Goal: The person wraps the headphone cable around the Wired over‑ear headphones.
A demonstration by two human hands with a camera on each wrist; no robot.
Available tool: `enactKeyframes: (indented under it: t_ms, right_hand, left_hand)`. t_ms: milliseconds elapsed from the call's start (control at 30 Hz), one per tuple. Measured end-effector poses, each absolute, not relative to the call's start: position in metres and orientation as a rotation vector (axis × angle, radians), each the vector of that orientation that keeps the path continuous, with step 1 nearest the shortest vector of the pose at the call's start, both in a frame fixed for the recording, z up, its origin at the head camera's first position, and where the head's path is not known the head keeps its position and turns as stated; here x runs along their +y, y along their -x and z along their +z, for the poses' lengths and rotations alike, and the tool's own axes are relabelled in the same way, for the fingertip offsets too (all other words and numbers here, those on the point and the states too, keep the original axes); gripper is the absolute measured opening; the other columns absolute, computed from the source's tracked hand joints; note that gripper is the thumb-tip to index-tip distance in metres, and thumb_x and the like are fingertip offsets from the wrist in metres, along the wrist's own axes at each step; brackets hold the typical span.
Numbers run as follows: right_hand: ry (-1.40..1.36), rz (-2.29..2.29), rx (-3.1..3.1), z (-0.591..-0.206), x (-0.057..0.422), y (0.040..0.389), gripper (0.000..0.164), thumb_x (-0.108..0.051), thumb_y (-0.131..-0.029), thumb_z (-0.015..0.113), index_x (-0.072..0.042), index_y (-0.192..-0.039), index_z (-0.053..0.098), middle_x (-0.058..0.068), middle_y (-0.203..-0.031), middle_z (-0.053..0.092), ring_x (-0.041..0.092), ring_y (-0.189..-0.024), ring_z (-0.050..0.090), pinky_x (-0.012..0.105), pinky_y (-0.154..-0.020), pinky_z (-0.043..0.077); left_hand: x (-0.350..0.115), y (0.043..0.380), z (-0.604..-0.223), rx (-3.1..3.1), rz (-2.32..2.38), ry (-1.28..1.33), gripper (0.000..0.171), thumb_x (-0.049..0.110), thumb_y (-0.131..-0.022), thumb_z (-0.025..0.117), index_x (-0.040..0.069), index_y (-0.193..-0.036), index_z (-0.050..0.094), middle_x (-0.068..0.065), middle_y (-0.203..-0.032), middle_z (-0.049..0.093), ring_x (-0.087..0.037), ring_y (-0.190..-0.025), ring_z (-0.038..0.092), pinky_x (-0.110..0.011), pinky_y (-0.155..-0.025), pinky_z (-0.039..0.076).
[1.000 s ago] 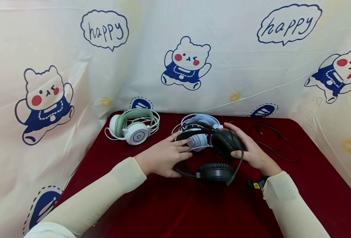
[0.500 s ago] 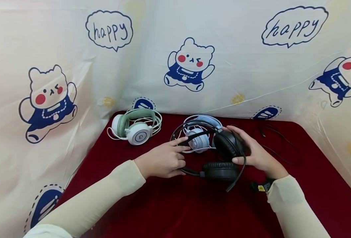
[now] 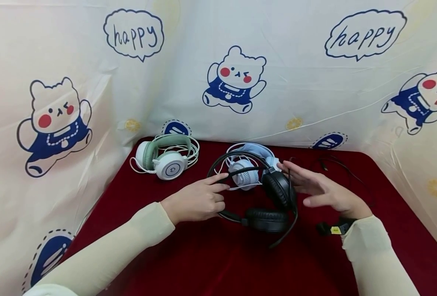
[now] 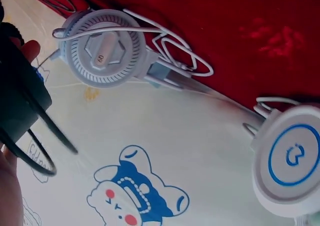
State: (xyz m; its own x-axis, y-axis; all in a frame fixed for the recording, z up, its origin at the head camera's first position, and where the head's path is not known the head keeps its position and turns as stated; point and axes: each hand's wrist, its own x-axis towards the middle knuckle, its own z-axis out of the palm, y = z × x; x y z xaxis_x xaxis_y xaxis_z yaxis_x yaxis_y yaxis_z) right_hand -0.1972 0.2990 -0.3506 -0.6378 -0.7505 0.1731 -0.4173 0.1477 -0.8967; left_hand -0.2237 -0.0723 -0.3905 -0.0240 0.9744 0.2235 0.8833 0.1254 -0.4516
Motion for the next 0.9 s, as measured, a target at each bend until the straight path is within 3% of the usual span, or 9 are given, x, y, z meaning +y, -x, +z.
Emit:
enactKeyframes:
  t_ms: [133, 267, 367, 500, 567, 633, 700, 800, 900]
  right_hand:
    - [1.208, -1.435, 2.266, -0.341, 0.295, 0.194, 0.067, 0.013, -0.092, 0.047, -0.002, -0.153, 0.021, 0.019, -0.153, 0.032, 0.018, -0.138, 0.037, 0.028, -0.103, 0.037]
    - [1.262, -1.323, 2.398, -0.332, 0.282, 0.189, 0.065, 0.018, -0.092, 0.044, -0.003, -0.151, 0.029, 0.019, -0.142, 0.049, 0.020, -0.129, 0.049, 0.024, -0.097, 0.042]
    - [1.290, -1.254, 2.434, -0.324, 0.271, 0.184, 0.067, 0.020, -0.091, 0.043, -0.007, -0.151, 0.033, 0.014, -0.138, 0.054, 0.023, -0.122, 0.054, 0.024, -0.084, 0.048]
    - [1.292, -1.169, 2.487, -0.316, 0.261, 0.179, 0.072, 0.023, -0.088, 0.044, -0.012, -0.151, 0.035, 0.009, -0.135, 0.058, 0.016, -0.091, 0.061, 0.025, -0.060, 0.047]
    - [1.267, -1.131, 2.503, -0.313, 0.258, 0.178, 0.074, 0.024, -0.087, 0.043, -0.013, -0.151, 0.037, 0.006, -0.135, 0.058, 0.014, -0.076, 0.054, 0.026, -0.053, 0.044]
    - [1.246, -1.065, 2.530, -0.311, 0.255, 0.176, 0.074, 0.023, -0.088, 0.042, -0.014, -0.151, 0.037, 0.003, -0.137, 0.057, 0.012, -0.079, 0.055, 0.023, -0.061, 0.048]
    - [1.228, -0.973, 2.563, -0.309, 0.251, 0.174, 0.072, 0.021, -0.089, 0.043, -0.015, -0.150, 0.038, 0.000, -0.141, 0.053, 0.013, -0.103, 0.059, 0.024, -0.081, 0.051]
    - [1.233, -0.799, 2.628, -0.306, 0.243, 0.170, 0.068, 0.016, -0.091, 0.045, -0.019, -0.150, 0.039, -0.004, -0.150, 0.042, 0.019, -0.136, 0.039, 0.039, -0.104, 0.038]
    - [1.232, -0.628, 2.697, -0.303, 0.235, 0.166, 0.068, 0.009, -0.094, 0.046, -0.025, -0.152, 0.036, -0.001, -0.157, 0.029, 0.026, -0.144, 0.023, 0.048, -0.105, 0.032]
  left_hand:
    - [-0.075, 0.225, -0.392, -1.933, 0.279, 1.789, 0.006, 0.022, -0.083, 0.072, 0.018, -0.080, 0.068, 0.006, -0.083, 0.071, -0.022, -0.114, 0.057, -0.049, -0.114, 0.016]
    - [-0.077, 0.224, -0.394, -1.932, 0.265, 1.791, 0.008, 0.019, -0.083, 0.071, 0.018, -0.077, 0.066, 0.007, -0.079, 0.070, -0.021, -0.110, 0.057, -0.049, -0.114, 0.016]
    - [-0.077, 0.222, -0.394, -1.933, 0.248, 1.793, 0.008, 0.016, -0.084, 0.069, 0.018, -0.077, 0.066, 0.006, -0.079, 0.070, -0.021, -0.110, 0.057, -0.048, -0.114, 0.015]
    - [-0.076, 0.219, -0.393, -1.919, 0.243, 1.802, 0.008, 0.014, -0.086, 0.066, 0.019, -0.079, 0.068, 0.006, -0.080, 0.070, -0.021, -0.110, 0.057, -0.049, -0.114, 0.016]
    - [-0.075, 0.218, -0.392, -1.909, 0.249, 1.806, 0.010, 0.012, -0.086, 0.065, 0.018, -0.081, 0.070, 0.005, -0.080, 0.070, -0.021, -0.111, 0.056, -0.049, -0.114, 0.016]
    - [-0.075, 0.216, -0.391, -1.896, 0.268, 1.811, 0.012, 0.010, -0.087, 0.064, 0.018, -0.083, 0.071, 0.004, -0.082, 0.070, -0.022, -0.113, 0.055, -0.049, -0.114, 0.015]
    - [-0.073, 0.215, -0.391, -1.878, 0.292, 1.815, 0.012, 0.009, -0.088, 0.064, 0.017, -0.085, 0.071, 0.004, -0.085, 0.071, -0.023, -0.116, 0.054, -0.049, -0.114, 0.015]
    - [-0.071, 0.212, -0.389, -1.879, 0.319, 1.814, 0.011, 0.009, -0.088, 0.065, 0.018, -0.089, 0.072, 0.004, -0.089, 0.072, -0.023, -0.119, 0.053, -0.048, -0.115, 0.014]
    - [-0.070, 0.211, -0.388, -1.898, 0.330, 1.806, 0.011, 0.011, -0.088, 0.067, 0.018, -0.092, 0.074, 0.005, -0.091, 0.072, -0.022, -0.121, 0.052, -0.048, -0.115, 0.012]
